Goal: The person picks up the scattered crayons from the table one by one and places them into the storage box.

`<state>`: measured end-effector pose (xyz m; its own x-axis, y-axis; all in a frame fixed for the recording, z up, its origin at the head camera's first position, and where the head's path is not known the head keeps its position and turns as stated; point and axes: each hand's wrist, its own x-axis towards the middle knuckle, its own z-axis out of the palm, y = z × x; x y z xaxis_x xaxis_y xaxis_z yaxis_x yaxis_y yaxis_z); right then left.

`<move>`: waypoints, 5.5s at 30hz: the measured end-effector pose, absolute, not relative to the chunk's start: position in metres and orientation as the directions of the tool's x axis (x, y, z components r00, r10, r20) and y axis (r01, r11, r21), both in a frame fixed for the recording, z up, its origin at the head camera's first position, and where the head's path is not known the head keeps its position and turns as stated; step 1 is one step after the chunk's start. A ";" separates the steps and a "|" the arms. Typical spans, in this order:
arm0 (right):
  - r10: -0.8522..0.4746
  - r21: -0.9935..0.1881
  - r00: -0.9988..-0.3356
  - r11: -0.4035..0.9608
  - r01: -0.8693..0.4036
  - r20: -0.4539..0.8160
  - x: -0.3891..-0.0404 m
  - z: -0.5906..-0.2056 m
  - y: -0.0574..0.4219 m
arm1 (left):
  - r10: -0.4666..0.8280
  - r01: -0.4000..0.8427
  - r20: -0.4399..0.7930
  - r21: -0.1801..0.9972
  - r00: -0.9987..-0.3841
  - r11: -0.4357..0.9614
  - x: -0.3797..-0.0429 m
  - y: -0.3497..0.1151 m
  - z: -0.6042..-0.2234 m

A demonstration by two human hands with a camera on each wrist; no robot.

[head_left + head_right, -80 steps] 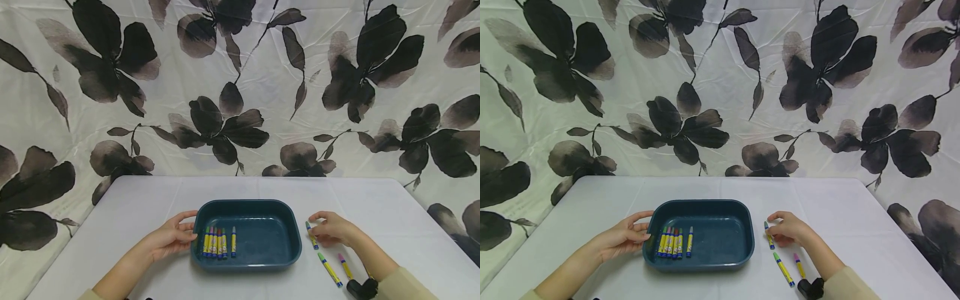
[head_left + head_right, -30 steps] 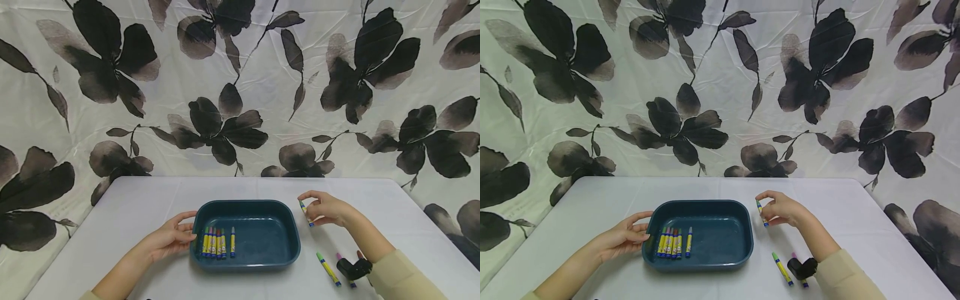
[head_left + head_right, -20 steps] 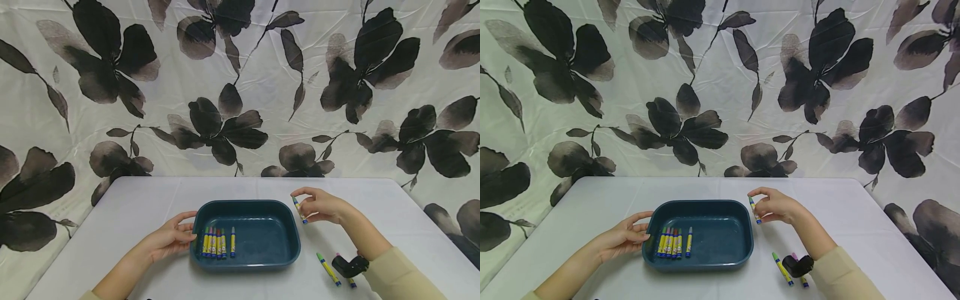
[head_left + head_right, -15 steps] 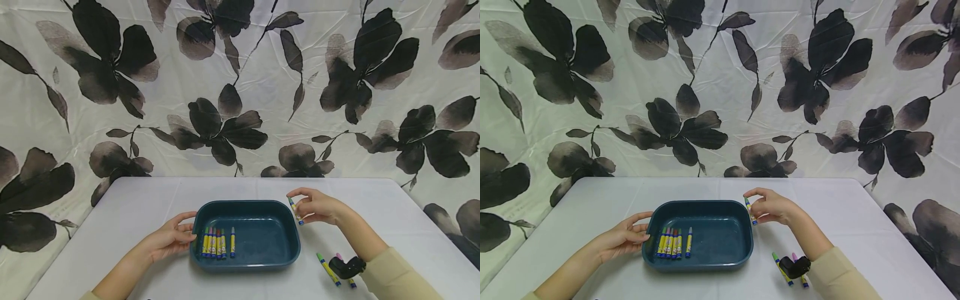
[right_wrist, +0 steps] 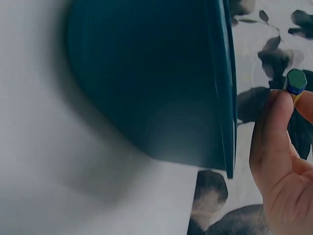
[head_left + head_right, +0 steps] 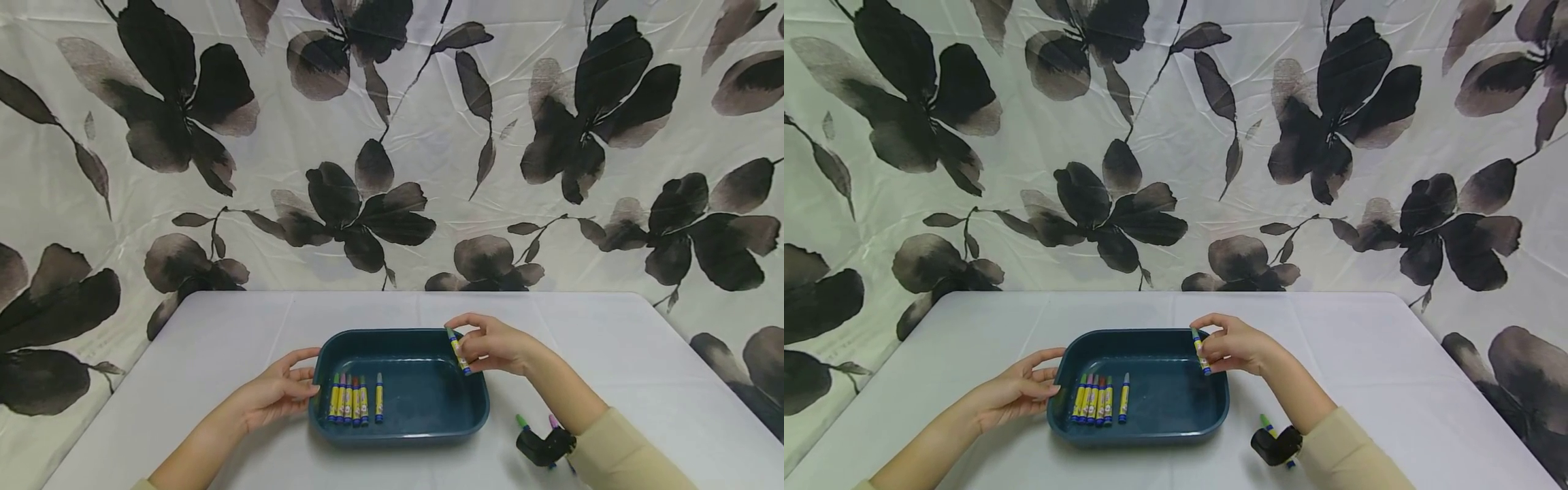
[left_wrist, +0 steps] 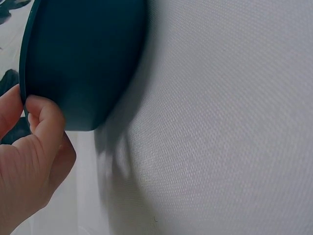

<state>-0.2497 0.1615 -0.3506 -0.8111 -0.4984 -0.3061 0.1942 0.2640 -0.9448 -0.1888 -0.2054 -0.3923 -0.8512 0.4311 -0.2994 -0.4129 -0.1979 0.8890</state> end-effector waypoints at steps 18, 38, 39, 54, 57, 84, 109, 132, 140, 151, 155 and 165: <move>-0.463 -0.934 -0.814 0.230 0.273 -0.352 -0.240 -0.370 0.124 | 0.434 -0.410 -0.296 0.891 -0.851 -0.196 -0.188 -0.205 -0.392; -0.404 -0.912 -0.823 0.264 0.313 -0.399 -0.228 -0.390 0.094 | 0.422 -0.403 -0.290 0.891 -0.859 -0.210 -0.187 -0.204 -0.396; -0.403 -0.911 -0.823 0.266 0.314 -0.401 -0.228 -0.391 0.093 | 0.423 -0.406 -0.290 0.888 -0.859 -0.215 -0.187 -0.204 -0.396; -0.412 -0.905 -0.811 0.275 0.324 -0.416 -0.223 -0.400 0.079 | 0.433 -0.424 -0.296 0.875 -0.851 -0.234 -0.188 -0.204 -0.395; -0.402 -0.903 -0.814 0.271 0.332 -0.420 -0.224 -0.400 0.076 | 0.427 -0.428 -0.303 0.874 -0.852 -0.232 -0.188 -0.203 -0.394; -0.384 -0.898 -0.813 0.246 0.366 -0.437 -0.227 -0.401 0.066 | 0.411 -0.447 -0.332 0.866 -0.849 -0.224 -0.189 -0.202 -0.393; -0.476 -0.957 -0.830 0.126 0.263 -0.291 -0.238 -0.356 0.115 | 0.411 -0.442 -0.321 0.863 -0.853 -0.244 -0.187 -0.203 -0.393; -0.512 -0.967 -0.822 0.175 0.184 -0.249 -0.232 -0.337 0.204 | 0.350 -0.392 -0.321 0.907 -0.880 -0.154 -0.191 -0.199 -0.392; -0.541 -0.969 -0.804 0.156 0.192 -0.247 -0.226 -0.337 0.224 | 0.364 -0.406 -0.328 0.899 -0.872 -0.164 -0.190 -0.200 -0.390; -0.552 -0.966 -0.793 0.146 0.211 -0.257 -0.220 -0.339 0.250 | 0.364 -0.403 -0.322 0.898 -0.874 -0.174 -0.192 -0.198 -0.390; -0.544 -0.962 -0.794 0.148 0.229 -0.273 -0.219 -0.344 0.260 | 0.357 -0.399 -0.320 0.900 -0.878 -0.175 -0.192 -0.198 -0.390; -0.525 -0.947 -0.788 0.172 0.273 -0.322 -0.215 -0.351 0.280 | 0.356 -0.407 -0.326 0.895 -0.876 -0.184 -0.188 -0.198 -0.388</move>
<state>-0.2154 0.2804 -0.3512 -0.7876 -0.5251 -0.3224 0.2726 0.1724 -0.9466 -0.1878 -0.1983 -0.3884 -0.8760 0.3556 -0.3259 -0.4075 -0.1838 0.8945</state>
